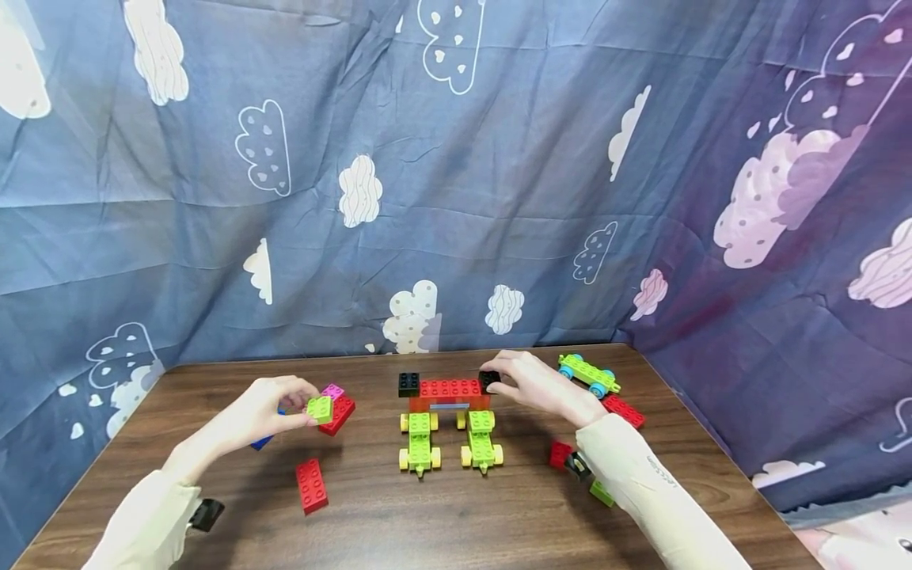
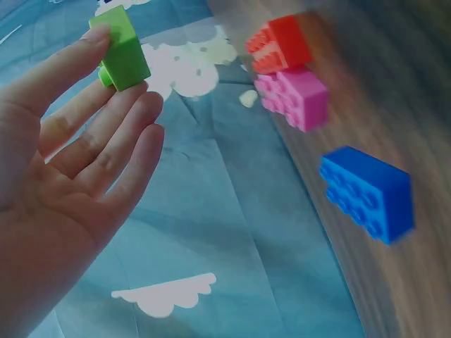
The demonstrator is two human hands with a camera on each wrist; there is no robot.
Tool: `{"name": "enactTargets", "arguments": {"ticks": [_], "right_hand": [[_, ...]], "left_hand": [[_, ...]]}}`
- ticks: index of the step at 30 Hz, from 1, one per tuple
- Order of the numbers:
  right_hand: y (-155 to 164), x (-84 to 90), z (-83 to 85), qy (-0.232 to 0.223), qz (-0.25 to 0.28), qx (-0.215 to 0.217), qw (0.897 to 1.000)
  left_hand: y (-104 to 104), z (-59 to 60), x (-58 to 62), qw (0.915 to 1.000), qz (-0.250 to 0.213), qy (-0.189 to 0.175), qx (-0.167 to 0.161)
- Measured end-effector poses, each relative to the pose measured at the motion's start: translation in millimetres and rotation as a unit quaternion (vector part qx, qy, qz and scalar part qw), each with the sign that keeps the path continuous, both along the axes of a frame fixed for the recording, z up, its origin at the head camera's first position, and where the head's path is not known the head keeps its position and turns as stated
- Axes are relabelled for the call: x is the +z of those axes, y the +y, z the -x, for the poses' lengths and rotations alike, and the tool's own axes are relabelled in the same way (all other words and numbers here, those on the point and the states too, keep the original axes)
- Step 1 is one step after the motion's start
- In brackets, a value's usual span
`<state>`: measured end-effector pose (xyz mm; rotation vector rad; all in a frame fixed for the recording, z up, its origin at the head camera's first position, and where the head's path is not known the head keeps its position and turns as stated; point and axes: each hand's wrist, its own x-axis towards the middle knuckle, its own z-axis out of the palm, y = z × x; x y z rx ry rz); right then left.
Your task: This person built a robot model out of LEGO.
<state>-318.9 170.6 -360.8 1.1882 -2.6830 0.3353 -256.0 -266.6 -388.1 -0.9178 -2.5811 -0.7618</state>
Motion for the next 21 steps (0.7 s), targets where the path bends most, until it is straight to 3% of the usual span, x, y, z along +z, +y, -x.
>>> {"name": "enactTargets", "arguments": {"ticks": [8,21], "right_hand": [[-0.3,0.7,-1.5,0.002,0.002,0.001,1.000],[-0.5,2.8,-1.6,-0.014,-0.004,-0.002,1.000]], "left_hand": [[24.4,22.1,12.2,0.9998,-0.001,-0.020,-0.006],[74.1,42.8,39.5,0.9991,-0.009,-0.030,-0.029]]}}
